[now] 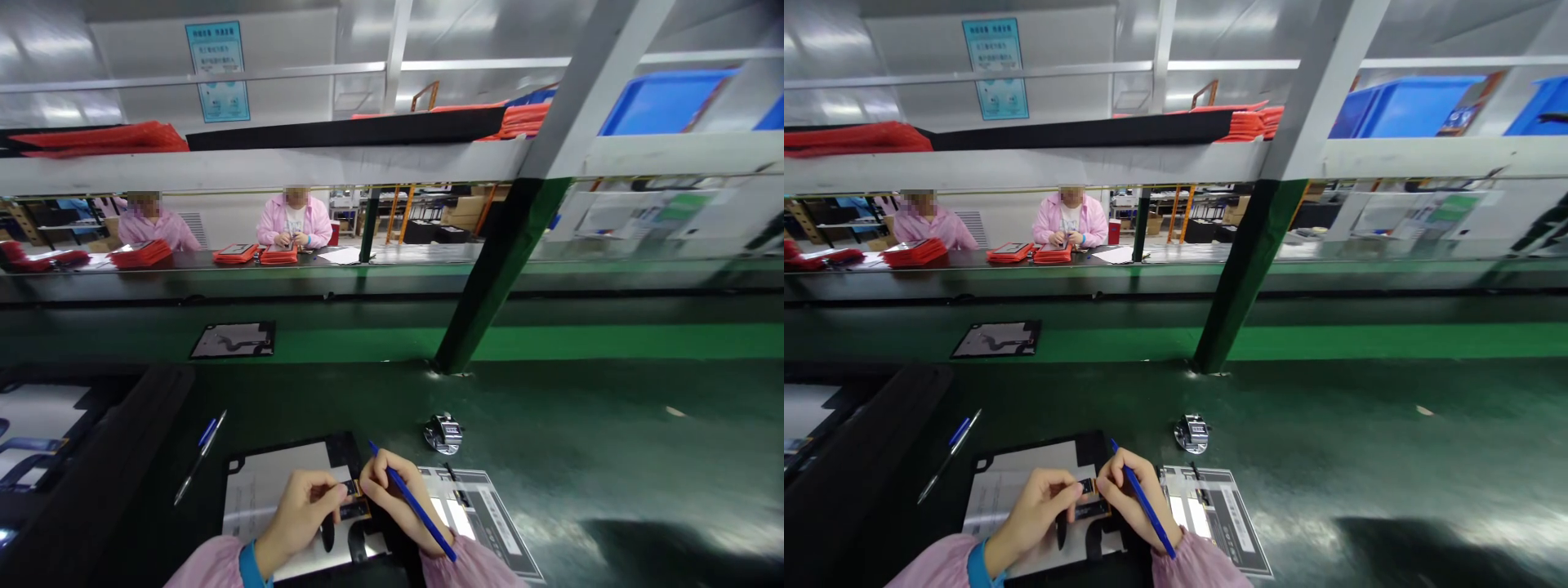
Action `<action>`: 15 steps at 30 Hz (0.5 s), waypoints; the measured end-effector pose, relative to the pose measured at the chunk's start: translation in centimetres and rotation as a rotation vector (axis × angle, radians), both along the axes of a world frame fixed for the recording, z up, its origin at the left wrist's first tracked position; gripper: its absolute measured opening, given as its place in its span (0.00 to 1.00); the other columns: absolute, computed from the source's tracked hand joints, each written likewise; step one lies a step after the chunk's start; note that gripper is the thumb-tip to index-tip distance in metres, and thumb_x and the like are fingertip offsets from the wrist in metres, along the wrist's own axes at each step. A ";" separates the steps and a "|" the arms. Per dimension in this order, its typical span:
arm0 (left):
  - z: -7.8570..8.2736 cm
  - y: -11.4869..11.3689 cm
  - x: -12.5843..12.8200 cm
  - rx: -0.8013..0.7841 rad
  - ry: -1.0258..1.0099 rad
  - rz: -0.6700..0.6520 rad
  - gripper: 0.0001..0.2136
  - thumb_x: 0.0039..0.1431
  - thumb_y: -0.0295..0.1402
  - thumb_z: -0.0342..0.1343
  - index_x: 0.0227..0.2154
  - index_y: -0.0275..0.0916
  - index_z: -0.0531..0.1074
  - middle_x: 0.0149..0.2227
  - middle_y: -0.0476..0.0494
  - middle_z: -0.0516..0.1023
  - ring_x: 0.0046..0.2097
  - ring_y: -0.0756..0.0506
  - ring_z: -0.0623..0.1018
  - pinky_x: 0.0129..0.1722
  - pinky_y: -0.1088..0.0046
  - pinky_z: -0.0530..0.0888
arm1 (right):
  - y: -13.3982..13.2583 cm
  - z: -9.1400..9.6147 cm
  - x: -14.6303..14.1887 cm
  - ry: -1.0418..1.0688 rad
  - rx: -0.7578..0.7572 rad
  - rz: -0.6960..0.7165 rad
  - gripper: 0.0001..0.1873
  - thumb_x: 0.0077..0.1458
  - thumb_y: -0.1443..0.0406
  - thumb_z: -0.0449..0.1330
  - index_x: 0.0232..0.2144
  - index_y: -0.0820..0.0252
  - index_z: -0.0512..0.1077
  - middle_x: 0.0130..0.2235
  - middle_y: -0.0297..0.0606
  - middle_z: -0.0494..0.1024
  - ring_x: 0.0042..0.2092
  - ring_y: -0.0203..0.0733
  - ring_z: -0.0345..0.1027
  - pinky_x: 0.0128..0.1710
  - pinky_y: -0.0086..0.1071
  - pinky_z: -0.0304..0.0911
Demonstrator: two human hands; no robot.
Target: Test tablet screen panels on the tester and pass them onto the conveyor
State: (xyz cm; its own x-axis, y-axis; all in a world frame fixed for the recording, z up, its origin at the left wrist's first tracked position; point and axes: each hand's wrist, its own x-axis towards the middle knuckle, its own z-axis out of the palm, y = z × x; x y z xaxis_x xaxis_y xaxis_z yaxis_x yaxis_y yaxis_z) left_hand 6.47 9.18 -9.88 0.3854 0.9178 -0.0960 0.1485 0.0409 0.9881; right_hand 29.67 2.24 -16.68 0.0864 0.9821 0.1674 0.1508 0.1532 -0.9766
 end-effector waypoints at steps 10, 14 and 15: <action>-0.6 0.1 -0.2 0.022 0.056 -0.012 0.21 0.50 0.50 0.57 0.16 0.35 0.72 0.16 0.49 0.70 0.21 0.50 0.68 0.26 0.75 0.66 | 6.6 4.0 -6.1 0.077 0.061 0.221 0.23 0.52 0.56 0.63 0.19 0.55 0.52 0.23 0.32 0.69 0.24 0.33 0.60 0.24 0.28 0.59; -0.8 0.1 -0.3 0.031 0.078 -0.018 0.20 0.51 0.47 0.58 0.15 0.35 0.71 0.15 0.48 0.70 0.22 0.50 0.69 0.29 0.73 0.69 | 6.3 4.1 -6.0 0.077 0.070 0.263 0.21 0.53 0.58 0.61 0.20 0.55 0.52 0.24 0.33 0.70 0.24 0.34 0.61 0.25 0.28 0.59; -0.8 0.2 -0.3 0.032 0.082 -0.019 0.20 0.51 0.47 0.57 0.15 0.35 0.71 0.15 0.48 0.70 0.22 0.50 0.69 0.29 0.73 0.69 | 6.2 4.1 -5.9 0.074 0.075 0.266 0.21 0.53 0.59 0.61 0.20 0.55 0.52 0.24 0.33 0.70 0.24 0.34 0.61 0.25 0.28 0.59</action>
State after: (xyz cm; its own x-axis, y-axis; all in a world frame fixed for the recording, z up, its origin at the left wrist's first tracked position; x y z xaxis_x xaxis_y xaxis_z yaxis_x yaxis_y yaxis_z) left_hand 6.19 9.33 -10.70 0.3949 0.9134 -0.0990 0.2295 0.0063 0.9733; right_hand 23.72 8.42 -12.55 -0.1579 0.9571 0.2429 0.0246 0.2498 -0.9680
